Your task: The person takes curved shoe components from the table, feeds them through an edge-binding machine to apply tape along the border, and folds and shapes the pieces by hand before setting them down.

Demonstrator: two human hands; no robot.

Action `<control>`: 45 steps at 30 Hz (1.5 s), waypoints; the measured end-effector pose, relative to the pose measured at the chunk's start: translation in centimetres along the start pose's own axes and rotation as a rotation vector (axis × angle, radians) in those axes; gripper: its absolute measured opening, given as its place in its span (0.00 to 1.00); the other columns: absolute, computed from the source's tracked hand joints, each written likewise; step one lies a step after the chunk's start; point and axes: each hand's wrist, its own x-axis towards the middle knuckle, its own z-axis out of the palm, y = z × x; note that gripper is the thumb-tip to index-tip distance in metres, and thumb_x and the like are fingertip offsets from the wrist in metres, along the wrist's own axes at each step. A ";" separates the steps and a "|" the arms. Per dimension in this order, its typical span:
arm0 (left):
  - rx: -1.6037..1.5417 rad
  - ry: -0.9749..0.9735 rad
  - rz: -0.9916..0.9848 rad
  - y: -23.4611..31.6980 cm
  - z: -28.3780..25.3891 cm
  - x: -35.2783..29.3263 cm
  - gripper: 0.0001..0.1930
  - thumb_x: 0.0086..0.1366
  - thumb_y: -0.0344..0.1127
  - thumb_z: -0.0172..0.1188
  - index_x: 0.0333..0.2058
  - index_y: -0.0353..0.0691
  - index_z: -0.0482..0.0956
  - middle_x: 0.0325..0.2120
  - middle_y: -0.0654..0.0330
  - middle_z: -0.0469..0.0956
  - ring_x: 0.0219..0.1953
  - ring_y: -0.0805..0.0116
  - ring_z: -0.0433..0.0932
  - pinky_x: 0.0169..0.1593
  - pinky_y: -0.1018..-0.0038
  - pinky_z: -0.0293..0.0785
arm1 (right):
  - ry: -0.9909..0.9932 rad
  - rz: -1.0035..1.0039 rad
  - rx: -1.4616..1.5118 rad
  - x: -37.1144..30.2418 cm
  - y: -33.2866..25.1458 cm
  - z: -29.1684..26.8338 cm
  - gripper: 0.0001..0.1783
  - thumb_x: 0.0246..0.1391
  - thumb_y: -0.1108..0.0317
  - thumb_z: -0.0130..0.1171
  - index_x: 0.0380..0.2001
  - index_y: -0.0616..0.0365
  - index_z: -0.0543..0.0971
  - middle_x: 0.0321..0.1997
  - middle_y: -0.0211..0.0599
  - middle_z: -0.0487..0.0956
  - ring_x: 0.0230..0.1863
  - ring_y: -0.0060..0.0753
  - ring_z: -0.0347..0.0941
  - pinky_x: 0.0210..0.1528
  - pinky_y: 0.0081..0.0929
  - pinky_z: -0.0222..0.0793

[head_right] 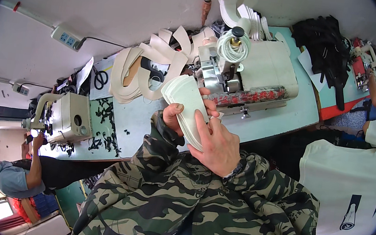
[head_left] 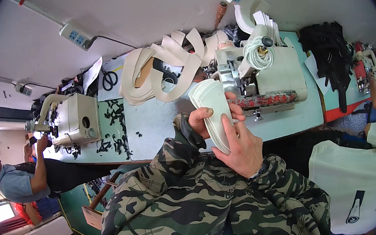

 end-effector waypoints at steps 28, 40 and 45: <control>0.821 0.138 0.043 2.9 -0.3 -0.3 0.26 0.51 0.39 0.58 0.46 0.31 0.62 0.38 0.56 0.69 0.40 0.71 0.69 0.45 0.73 0.66 | 0.145 0.100 0.040 4.7 -1.0 2.9 0.32 0.35 0.66 0.61 0.48 0.56 0.65 0.40 0.42 0.68 0.32 0.48 0.72 0.31 0.39 0.70; 0.218 0.554 0.079 5.2 2.2 -2.6 0.30 0.51 0.45 0.40 0.51 0.31 0.60 0.36 0.45 0.71 0.34 0.56 0.74 0.34 0.64 0.71 | -0.061 -0.013 0.495 7.7 -0.8 -0.8 0.27 0.40 0.63 0.63 0.44 0.63 0.70 0.33 0.41 0.73 0.24 0.32 0.72 0.27 0.26 0.68; 0.295 0.232 -0.018 6.3 3.6 -3.2 0.29 0.50 0.44 0.40 0.49 0.30 0.61 0.32 0.45 0.73 0.28 0.58 0.75 0.29 0.70 0.72 | 0.213 -0.069 0.558 10.8 -0.7 -3.6 0.14 0.42 0.73 0.61 0.35 0.62 0.75 0.26 0.32 0.72 0.21 0.22 0.67 0.24 0.18 0.64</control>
